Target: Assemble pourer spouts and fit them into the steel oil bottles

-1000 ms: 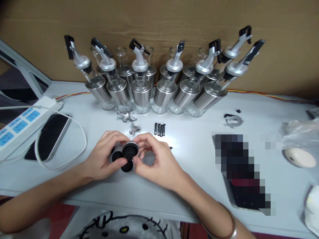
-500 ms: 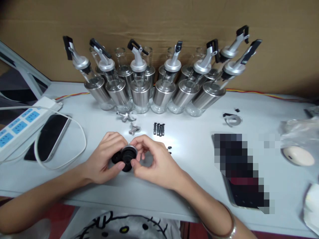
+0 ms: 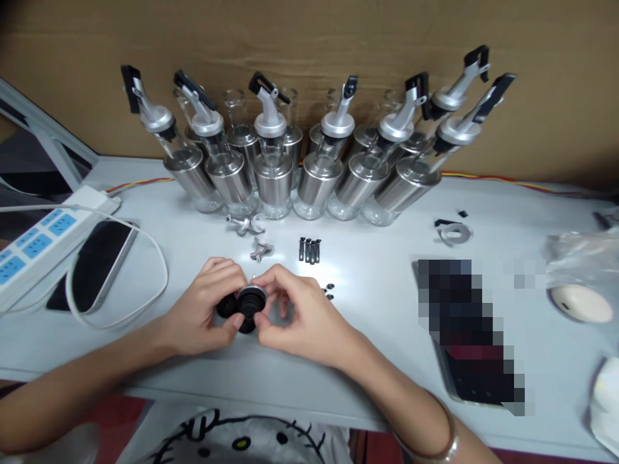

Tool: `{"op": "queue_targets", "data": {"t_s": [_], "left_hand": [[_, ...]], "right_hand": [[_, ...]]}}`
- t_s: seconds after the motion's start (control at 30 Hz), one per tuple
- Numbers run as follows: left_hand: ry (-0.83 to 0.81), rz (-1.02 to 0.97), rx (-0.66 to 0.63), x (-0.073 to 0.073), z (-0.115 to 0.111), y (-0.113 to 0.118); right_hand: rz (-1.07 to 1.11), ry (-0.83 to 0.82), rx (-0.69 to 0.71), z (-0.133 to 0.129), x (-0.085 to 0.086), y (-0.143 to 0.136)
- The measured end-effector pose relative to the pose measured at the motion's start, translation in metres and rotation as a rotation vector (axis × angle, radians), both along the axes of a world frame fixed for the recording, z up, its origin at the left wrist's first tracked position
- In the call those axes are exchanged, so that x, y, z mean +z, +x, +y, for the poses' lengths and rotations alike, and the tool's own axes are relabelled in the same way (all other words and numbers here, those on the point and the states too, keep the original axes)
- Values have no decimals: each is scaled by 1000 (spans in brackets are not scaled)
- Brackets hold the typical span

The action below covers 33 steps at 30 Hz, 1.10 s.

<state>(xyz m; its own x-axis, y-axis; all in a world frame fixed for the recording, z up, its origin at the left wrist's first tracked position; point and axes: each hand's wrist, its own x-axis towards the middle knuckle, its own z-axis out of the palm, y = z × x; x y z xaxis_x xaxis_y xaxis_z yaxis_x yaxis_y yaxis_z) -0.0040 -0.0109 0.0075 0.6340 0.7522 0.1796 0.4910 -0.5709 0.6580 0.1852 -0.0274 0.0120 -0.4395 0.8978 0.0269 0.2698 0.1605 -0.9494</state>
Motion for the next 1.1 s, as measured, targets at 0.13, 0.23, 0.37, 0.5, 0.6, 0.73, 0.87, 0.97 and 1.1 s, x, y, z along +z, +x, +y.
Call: {"op": "queue_targets", "data": {"t_s": [0.13,0.23,0.37,0.5,0.6,0.73,0.87,0.97,1.1], "left_hand": [[28,11,-8,-2,-1,0],[56,-4,-5,-4,-2,1],[86,-10,0,-4,-2,1],[99,4,9,-3,-1,1],[105,9,13,-2,-1,1],[110,18,12,-2,-1,0],[114,42,10,-1,-1,-1],[119,55,2,0,-1,-1],[137,61,4,1,-2,-1]], "right_hand": [[12,-4,14,-1,-2,-2],[13,-34,17,-3,-3,-2],[-3,-58,21,-3,-1,-1],[-41,-53,21,-3,-2,0],[-79,-34,16,-3,-4,2],[-108,17,4,-3,-4,1],[-149,63,-5,-3,-2,1],[-161,105,-7,-3,-1,1],[-175,159,-4,-2,-1,2]]}}
